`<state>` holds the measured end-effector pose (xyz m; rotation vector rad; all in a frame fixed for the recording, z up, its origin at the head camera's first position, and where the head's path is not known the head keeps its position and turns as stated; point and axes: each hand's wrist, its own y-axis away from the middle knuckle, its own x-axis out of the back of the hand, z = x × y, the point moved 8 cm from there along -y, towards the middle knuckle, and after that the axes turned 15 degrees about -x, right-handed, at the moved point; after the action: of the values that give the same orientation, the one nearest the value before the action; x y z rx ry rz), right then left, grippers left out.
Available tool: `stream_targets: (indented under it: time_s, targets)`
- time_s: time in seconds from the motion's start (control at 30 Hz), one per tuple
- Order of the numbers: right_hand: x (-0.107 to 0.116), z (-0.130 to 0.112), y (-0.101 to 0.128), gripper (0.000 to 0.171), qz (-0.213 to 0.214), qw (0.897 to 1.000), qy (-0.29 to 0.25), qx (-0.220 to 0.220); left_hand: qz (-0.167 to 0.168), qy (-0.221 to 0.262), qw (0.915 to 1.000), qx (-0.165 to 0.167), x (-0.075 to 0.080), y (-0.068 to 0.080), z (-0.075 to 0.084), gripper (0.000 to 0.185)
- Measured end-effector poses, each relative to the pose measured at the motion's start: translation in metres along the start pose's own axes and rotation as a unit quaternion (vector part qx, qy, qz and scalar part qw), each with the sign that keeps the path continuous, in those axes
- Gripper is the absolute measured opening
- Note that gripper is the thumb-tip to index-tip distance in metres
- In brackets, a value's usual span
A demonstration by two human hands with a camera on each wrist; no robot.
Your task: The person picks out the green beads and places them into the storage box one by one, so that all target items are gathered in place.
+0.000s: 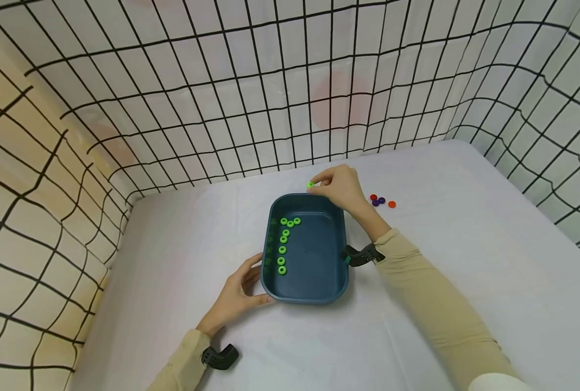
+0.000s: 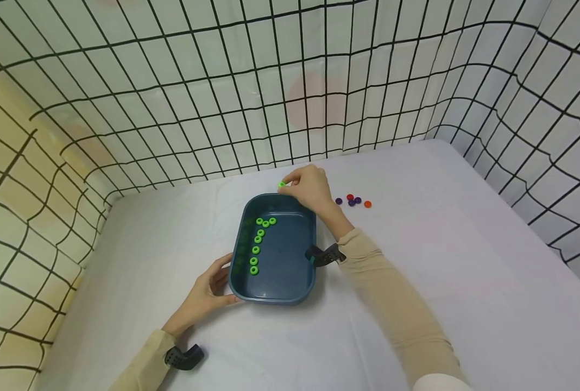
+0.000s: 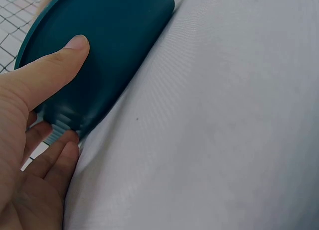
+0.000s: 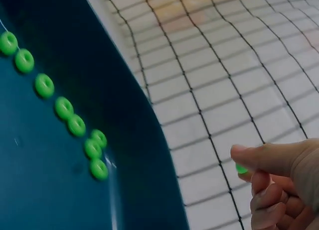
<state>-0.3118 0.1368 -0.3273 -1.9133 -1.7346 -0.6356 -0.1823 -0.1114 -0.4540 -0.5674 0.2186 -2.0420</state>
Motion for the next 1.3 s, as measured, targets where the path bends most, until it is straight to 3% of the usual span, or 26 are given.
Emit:
stream_targets:
  time_s: [0.2, 0.43, 0.73, 1.3]
  targets:
    - [-0.035, -0.007, 0.002, 0.025, -0.034, 0.998, 0.056, -0.013, 0.0, 0.008, 1.0, -0.003, 0.0, 0.0, 0.0, 0.095]
    - [-0.065, -0.002, 0.002, 0.021, -0.077, 0.986, 0.143, -0.048, 0.001, 0.001, 1.0, 0.001, -0.001, -0.001, -0.002, 0.096]
    - [-0.077, 0.009, -0.001, 0.009, -0.091, 0.966, 0.229, -0.073, 0.0, 0.008, 1.0, 0.003, -0.001, -0.001, -0.001, 0.095]
    - [-0.09, 0.025, -0.006, 0.018, -0.097, 0.957, 0.265, -0.073, 0.002, -0.003, 1.0, 0.002, 0.0, 0.0, -0.002, 0.094]
